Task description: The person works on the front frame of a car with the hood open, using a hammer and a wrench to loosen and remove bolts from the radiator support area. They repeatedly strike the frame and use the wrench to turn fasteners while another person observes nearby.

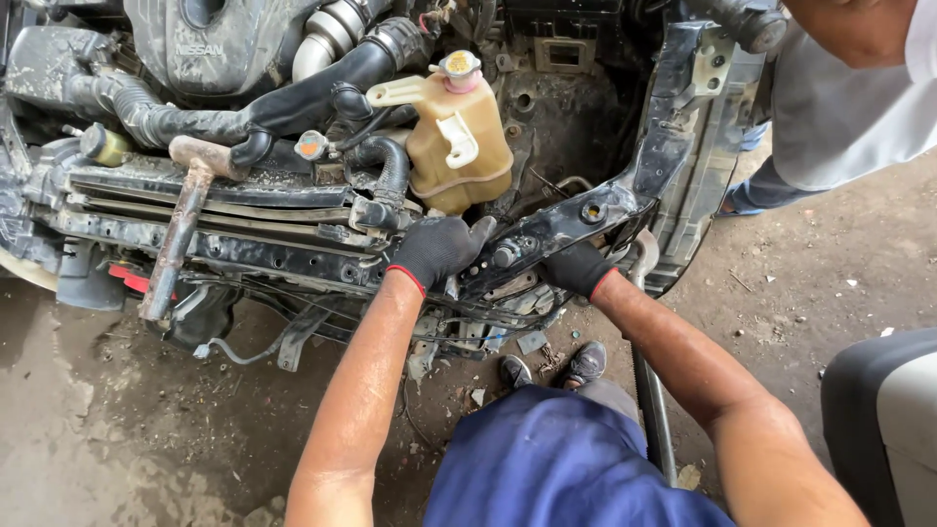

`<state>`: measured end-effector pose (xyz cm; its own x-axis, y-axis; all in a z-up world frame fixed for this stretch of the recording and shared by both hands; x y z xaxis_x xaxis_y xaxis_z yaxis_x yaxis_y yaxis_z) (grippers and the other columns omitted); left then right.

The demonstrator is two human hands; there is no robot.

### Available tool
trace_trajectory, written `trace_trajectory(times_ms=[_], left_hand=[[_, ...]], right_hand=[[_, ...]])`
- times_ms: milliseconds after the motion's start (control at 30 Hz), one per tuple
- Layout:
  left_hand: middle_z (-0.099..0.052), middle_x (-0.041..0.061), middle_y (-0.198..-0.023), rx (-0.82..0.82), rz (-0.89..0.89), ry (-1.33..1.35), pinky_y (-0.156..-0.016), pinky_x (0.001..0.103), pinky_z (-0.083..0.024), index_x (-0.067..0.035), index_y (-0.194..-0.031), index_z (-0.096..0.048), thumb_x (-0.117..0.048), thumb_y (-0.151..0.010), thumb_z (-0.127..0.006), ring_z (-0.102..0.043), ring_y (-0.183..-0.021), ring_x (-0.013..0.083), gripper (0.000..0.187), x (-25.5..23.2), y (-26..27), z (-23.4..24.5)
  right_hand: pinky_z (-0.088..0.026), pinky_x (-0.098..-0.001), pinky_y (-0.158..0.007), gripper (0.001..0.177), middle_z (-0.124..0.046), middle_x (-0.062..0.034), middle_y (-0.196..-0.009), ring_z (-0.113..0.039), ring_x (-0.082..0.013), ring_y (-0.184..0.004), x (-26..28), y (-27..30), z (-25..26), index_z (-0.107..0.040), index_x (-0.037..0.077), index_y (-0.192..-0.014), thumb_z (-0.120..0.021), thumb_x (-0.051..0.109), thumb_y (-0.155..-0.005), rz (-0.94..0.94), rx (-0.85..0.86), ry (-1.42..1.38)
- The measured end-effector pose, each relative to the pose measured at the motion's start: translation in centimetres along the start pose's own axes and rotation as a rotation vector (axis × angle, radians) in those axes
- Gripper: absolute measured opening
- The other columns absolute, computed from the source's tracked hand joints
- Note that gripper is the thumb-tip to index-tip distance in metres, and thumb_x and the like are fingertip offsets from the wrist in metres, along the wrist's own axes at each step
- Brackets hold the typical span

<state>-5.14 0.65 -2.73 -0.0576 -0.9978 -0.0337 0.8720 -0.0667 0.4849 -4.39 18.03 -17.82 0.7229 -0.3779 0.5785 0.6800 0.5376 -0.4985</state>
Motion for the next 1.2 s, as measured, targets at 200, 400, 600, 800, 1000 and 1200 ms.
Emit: trace_trajectory(times_ms=[200,400,600,800,1000,1200], left_hand=[[-0.072,0.028,-0.111,0.029,-0.024,-0.014,-0.101,0.052,-0.05,0.001,-0.101,-0.077,-0.066,-0.101,-0.029,-0.069,-0.111,0.043,0.082,-0.1,-0.1,0.2],[-0.071,0.027,-0.109,0.0,0.004,0.058,-0.097,0.054,-0.05,-0.001,-0.1,-0.076,-0.066,-0.099,-0.032,-0.068,-0.106,0.0445,0.079,0.4,0.8,-0.4],[-0.073,0.026,-0.101,-0.129,-0.019,0.079,-0.092,0.053,-0.053,-0.003,-0.089,-0.079,-0.067,-0.098,-0.034,-0.071,-0.1,0.0435,0.079,0.0,0.7,0.9],[-0.073,0.026,-0.099,-0.116,-0.025,0.127,-0.093,0.052,-0.052,-0.004,-0.086,-0.08,-0.063,-0.1,-0.037,-0.071,-0.098,0.0438,0.075,1.2,0.0,-0.7],[-0.075,0.025,-0.097,-0.142,-0.091,0.09,-0.095,0.053,-0.051,-0.003,-0.089,-0.08,-0.059,-0.103,-0.036,-0.073,-0.098,0.0408,0.073,0.7,0.6,0.0],[-0.075,0.023,-0.101,-0.111,-0.07,0.116,-0.096,0.051,-0.049,-0.005,-0.098,-0.079,-0.061,-0.101,-0.036,-0.071,-0.102,0.0388,0.071,1.0,0.0,-0.3]], right_hand=[[-0.051,-0.0489,-0.095,0.027,-0.071,-0.019,-0.111,-0.065,-0.0403,-0.106,0.6,-0.1,-0.4,-0.071,0.005,-0.11,-0.067,0.016,-0.086,-0.083,-0.083,-0.027],[-0.048,-0.0494,-0.099,0.036,-0.069,-0.0216,-0.118,-0.062,-0.0421,-0.112,-4.5,2.9,-7.3,-0.07,0.004,-0.116,-0.069,0.024,-0.086,-0.275,-0.135,-0.026],[-0.049,-0.0486,-0.093,0.03,-0.072,-0.0183,-0.112,-0.065,-0.0396,-0.106,-2.9,1.8,-4.9,-0.072,0.007,-0.111,-0.069,0.021,-0.085,-0.199,-0.096,0.131],[-0.05,-0.0489,-0.09,0.015,-0.073,-0.014,-0.102,-0.066,-0.0367,-0.1,4.8,-2.6,0.5,-0.073,0.011,-0.1,-0.067,0.018,-0.087,-0.181,0.185,0.281],[-0.051,-0.049,-0.092,0.023,-0.072,-0.0155,-0.106,-0.065,-0.0378,-0.103,1.7,-0.3,-0.7,-0.071,0.008,-0.107,-0.066,0.012,-0.085,-0.026,0.104,0.114],[-0.051,-0.0472,-0.089,0.019,-0.073,-0.0145,-0.101,-0.066,-0.0346,-0.097,-0.6,-1.4,-1.8,-0.072,0.008,-0.103,-0.068,0.017,-0.086,-0.081,0.222,0.163]])
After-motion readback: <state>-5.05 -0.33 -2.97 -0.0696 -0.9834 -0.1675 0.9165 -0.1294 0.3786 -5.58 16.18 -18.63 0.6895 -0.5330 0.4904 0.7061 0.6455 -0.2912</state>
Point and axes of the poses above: each hand's wrist, its own y-axis away from the middle knuckle, its own z-axis out of the back of the hand, x = y × z, the point moved 5 cm from there along -y, towards the middle knuckle
